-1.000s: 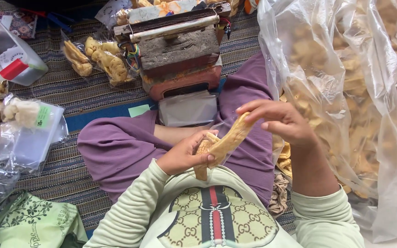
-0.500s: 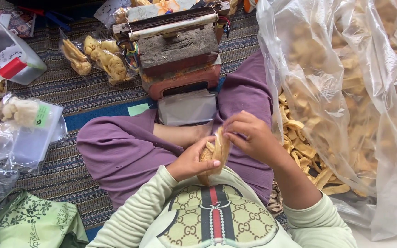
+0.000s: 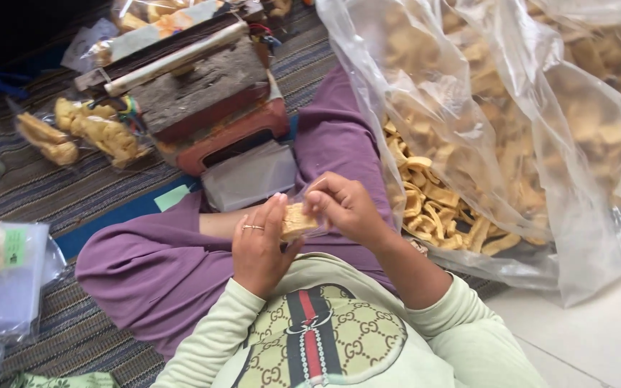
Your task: Manually filling small plastic bags with snacks and sealing them using a heat sealer.
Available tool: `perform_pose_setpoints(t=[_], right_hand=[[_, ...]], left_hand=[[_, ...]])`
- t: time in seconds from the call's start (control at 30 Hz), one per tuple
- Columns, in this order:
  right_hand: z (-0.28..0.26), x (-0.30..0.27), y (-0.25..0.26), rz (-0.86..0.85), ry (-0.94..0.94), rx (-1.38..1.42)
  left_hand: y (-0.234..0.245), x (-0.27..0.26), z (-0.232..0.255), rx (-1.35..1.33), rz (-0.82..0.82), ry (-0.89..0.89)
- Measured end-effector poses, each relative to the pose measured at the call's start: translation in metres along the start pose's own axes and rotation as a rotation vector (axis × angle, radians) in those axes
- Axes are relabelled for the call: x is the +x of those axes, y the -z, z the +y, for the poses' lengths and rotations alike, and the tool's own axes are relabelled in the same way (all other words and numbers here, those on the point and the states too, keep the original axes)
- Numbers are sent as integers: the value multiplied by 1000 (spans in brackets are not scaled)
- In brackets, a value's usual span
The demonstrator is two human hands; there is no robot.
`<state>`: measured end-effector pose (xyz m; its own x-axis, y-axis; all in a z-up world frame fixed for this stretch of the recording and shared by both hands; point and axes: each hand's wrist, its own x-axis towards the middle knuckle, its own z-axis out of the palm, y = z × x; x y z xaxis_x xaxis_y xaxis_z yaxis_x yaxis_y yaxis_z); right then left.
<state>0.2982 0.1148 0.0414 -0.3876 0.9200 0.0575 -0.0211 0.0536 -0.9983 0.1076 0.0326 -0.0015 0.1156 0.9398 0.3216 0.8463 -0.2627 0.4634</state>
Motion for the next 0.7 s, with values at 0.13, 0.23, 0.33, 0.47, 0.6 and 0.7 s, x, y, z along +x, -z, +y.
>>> perform_pose_setpoints(t=[0.13,0.23,0.33,0.47,0.6,0.7], right_hand=[[5,2,32,41,32,162],[51,-3,106,334,131,-53],[123,-31,193,454,-163,-543],[133,-61,243,101,-744,-992],[96,-50,261,296,-824,-963],[73,-46,275,534,-642,-1020]], left_hand=[[-4,5,-8,-139,-29,27],[9,9,-3,-507,-139,307],[7,5,-10,-696,-174,443],[0,-7,-26,-955,-169,531],[-8,-14,-30,-1243,-161,574],[-6,-19,-27,-1323,-125,556]])
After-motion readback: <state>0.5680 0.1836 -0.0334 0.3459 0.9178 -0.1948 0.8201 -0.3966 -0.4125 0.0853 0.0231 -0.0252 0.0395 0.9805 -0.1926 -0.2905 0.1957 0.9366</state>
